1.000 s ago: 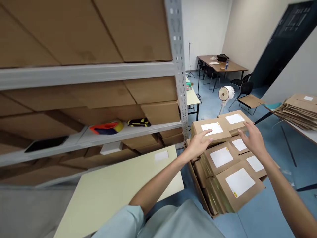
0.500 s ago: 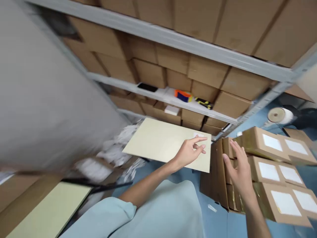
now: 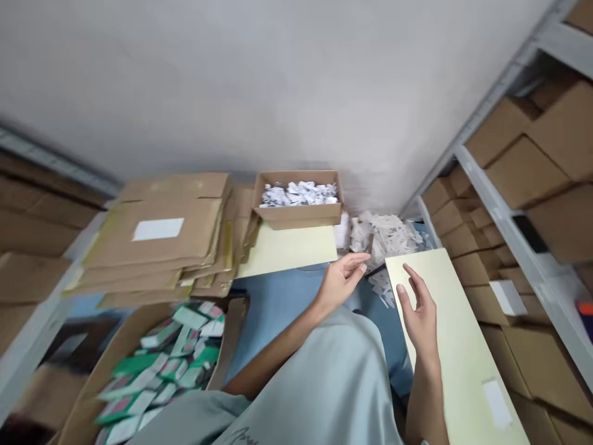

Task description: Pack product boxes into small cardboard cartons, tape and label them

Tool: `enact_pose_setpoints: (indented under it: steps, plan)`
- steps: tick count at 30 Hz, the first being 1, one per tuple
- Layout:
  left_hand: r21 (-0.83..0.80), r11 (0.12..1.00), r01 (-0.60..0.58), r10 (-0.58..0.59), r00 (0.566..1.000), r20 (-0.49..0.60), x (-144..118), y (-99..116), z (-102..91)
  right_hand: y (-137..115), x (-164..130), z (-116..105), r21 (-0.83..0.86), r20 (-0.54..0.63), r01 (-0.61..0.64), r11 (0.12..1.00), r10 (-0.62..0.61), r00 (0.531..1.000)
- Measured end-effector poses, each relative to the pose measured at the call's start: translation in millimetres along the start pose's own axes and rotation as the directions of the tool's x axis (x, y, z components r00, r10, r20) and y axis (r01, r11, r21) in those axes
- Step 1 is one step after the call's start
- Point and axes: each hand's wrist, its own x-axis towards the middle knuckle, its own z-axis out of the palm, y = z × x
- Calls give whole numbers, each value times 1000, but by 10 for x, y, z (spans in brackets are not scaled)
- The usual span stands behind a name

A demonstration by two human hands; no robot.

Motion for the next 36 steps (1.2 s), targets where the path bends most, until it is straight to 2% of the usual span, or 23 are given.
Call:
enact_pose_setpoints:
  steps: [4, 11, 13, 15, 17, 19, 23, 28, 30, 33, 36]
  plan:
    - [-11, 1000, 25, -27, 957, -287, 107, 42, -463, -159, 582, 536, 55, 259, 44, 998, -57, 964]
    - [10, 998, 56, -39, 808, -588, 261, 139, -846, -264, 1348, 1198, 94, 570, 74, 993, -115, 814]
    - [12, 999, 42, -23, 734, -678, 289, 149, -914, -276, 1519, 1364, 107, 643, 93, 990, -140, 753]
    - [0, 1000, 24, -15, 632, -775, 287, 144, -957, -283, 1645, 1532, 124, 716, 105, 987, -162, 679]
    - [-24, 1000, 13, -27, 530, -848, 241, 126, -979, -290, 1709, 1701, 137, 789, 104, 985, -172, 589]
    - [-53, 999, 11, -52, 469, -882, 146, 105, -996, -308, 1698, 1869, 146, 854, 102, 984, -177, 489]
    - [-123, 992, -10, -108, 415, -903, -187, 63, -1084, -416, 1444, 2190, 155, 942, 120, 981, -183, 281]
    - [-186, 964, -189, -121, 312, -942, -792, 8, -1337, -716, 713, 2645, 195, 979, 110, 975, -200, 35]
    - [-162, 954, -251, -98, 248, -964, -1101, -10, -1477, -865, 299, 2864, 227, 974, 112, 968, -222, -55]
    - [-105, 945, -309, -72, 117, -991, -1668, -40, -1732, -1071, -421, 3209, 279, 949, 127, 952, -253, -190]
    - [-75, 940, -332, -82, -8, -997, -2328, -94, -2047, -1225, -1199, 3548, 306, 924, 133, 943, -260, -281]
